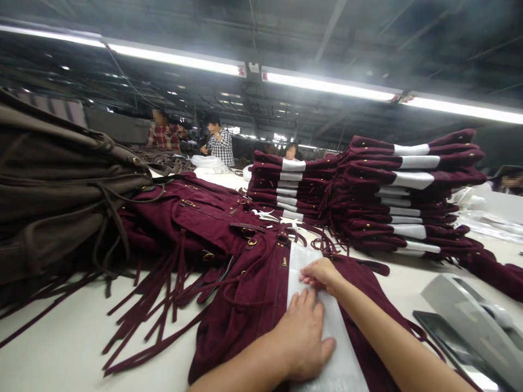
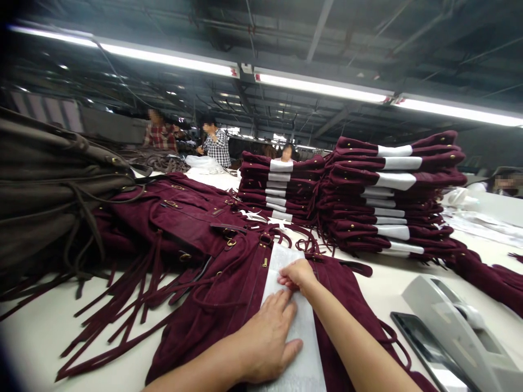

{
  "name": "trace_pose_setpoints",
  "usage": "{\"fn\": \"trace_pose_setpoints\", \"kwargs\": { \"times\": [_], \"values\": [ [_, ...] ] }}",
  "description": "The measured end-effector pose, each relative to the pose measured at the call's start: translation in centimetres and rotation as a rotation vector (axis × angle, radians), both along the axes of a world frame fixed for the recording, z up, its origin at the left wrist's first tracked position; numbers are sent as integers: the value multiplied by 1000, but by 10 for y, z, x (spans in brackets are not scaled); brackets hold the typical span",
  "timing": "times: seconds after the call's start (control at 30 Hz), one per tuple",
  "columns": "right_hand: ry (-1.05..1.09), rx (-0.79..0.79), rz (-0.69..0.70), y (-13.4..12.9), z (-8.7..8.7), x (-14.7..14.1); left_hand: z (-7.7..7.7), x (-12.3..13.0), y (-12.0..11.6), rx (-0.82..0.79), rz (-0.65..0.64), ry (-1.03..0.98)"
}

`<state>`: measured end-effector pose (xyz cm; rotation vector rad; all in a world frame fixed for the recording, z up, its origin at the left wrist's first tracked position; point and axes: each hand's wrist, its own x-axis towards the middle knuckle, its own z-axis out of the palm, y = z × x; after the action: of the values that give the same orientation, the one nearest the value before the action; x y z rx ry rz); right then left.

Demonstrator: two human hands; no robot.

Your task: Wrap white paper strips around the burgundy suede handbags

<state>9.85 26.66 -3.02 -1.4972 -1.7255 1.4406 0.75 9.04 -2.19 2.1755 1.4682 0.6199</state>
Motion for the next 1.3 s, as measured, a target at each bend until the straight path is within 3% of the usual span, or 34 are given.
{"fn": "trace_pose_setpoints", "kwargs": {
  "times": [0.2, 0.4, 0.63, 0.87, 1.03, 1.3],
  "values": [
    [-109, -79, 33, 6, 2, -4, 0, 0, 0, 17, 0, 7],
    [-243, -52, 71, 3, 6, -7, 1, -1, -1, 10, 0, 22],
    [-535, 124, 76, -4, 17, -18, 2, 0, 0, 17, -1, 29],
    [-752, 509, 97, -35, 27, -8, -2, -1, -1, 34, -8, 13],
    [-810, 576, 144, -48, 30, 0, -3, -1, -1, 77, -23, -26],
    [-766, 593, 245, -44, 30, 6, -5, 1, 1, 83, -6, -14]
  ]
}}
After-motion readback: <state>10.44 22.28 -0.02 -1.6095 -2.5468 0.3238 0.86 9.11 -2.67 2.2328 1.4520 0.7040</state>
